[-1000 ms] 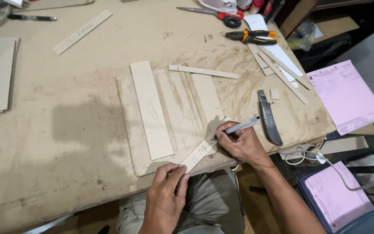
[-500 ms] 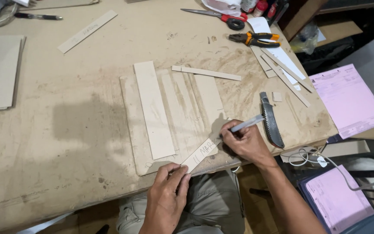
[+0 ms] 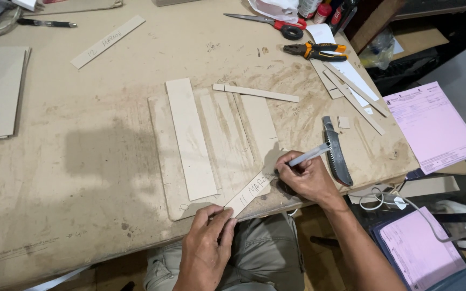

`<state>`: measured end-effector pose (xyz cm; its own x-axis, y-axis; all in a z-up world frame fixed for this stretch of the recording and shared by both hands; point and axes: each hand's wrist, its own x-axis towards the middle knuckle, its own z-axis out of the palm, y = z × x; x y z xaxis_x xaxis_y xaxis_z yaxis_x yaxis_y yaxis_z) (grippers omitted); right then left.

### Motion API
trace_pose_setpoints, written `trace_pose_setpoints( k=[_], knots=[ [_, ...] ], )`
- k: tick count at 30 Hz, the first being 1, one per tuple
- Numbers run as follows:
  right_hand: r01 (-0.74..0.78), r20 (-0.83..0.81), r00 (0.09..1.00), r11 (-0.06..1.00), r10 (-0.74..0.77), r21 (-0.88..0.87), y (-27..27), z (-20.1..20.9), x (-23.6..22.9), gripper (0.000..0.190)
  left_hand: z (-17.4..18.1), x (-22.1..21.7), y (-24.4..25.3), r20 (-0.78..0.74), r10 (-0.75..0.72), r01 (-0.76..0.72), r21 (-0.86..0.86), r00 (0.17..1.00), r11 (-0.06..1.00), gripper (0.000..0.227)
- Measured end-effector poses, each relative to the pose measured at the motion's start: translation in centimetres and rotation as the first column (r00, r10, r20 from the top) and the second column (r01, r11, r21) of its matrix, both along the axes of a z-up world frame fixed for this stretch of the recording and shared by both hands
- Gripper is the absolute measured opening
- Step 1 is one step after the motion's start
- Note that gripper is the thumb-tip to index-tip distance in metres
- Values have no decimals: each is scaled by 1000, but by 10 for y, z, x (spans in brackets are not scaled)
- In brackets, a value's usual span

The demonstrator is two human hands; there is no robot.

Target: The person arranges rectangular cardboard strips on a workbench, uses a pink document as a template to mark measurements with a pen, and cuts the cardboard with a utility knife. The person then writes on the cut pieces and organizes them.

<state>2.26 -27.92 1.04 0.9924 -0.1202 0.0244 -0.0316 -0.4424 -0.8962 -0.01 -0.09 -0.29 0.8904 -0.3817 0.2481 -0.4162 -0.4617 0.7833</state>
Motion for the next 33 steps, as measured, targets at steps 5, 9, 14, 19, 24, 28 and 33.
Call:
trace_pose_setpoints(
  k=[5, 9, 14, 19, 24, 28, 33],
  knots=[
    [15, -11, 1000, 1000, -14, 12, -2, 3, 2, 14, -8, 0, 0, 23, 20, -21, 9, 1000, 1000, 27],
    [-26, 37, 999, 1000, 25, 17, -3, 0, 4, 16, -11, -1, 0, -11, 28, -27, 30, 1000, 999, 28],
    [-68, 58, 996, 998, 68, -6, -28, -30, -5, 20, -5, -1, 0, 11, 45, -45, 36, 999, 998, 27],
    [223, 268, 932, 969, -245, 107, -43, -58, -18, 14, 3, 3, 14, 79, 2, 4, -75, 997, 997, 26],
    [201, 251, 906, 869, -340, 452, -48, -80, -19, 8, 9, 74, 58, 270, 147, -193, 156, 952, 969, 34],
    [199, 238, 910, 864, -338, 463, -45, -74, -20, 8, 55, 176, 94, 518, 212, -257, 15, 829, 966, 20],
    [308, 170, 902, 869, -396, 387, -44, -72, -20, 10, 28, 319, 118, 552, 291, -362, 22, 781, 932, 29]
  ],
)
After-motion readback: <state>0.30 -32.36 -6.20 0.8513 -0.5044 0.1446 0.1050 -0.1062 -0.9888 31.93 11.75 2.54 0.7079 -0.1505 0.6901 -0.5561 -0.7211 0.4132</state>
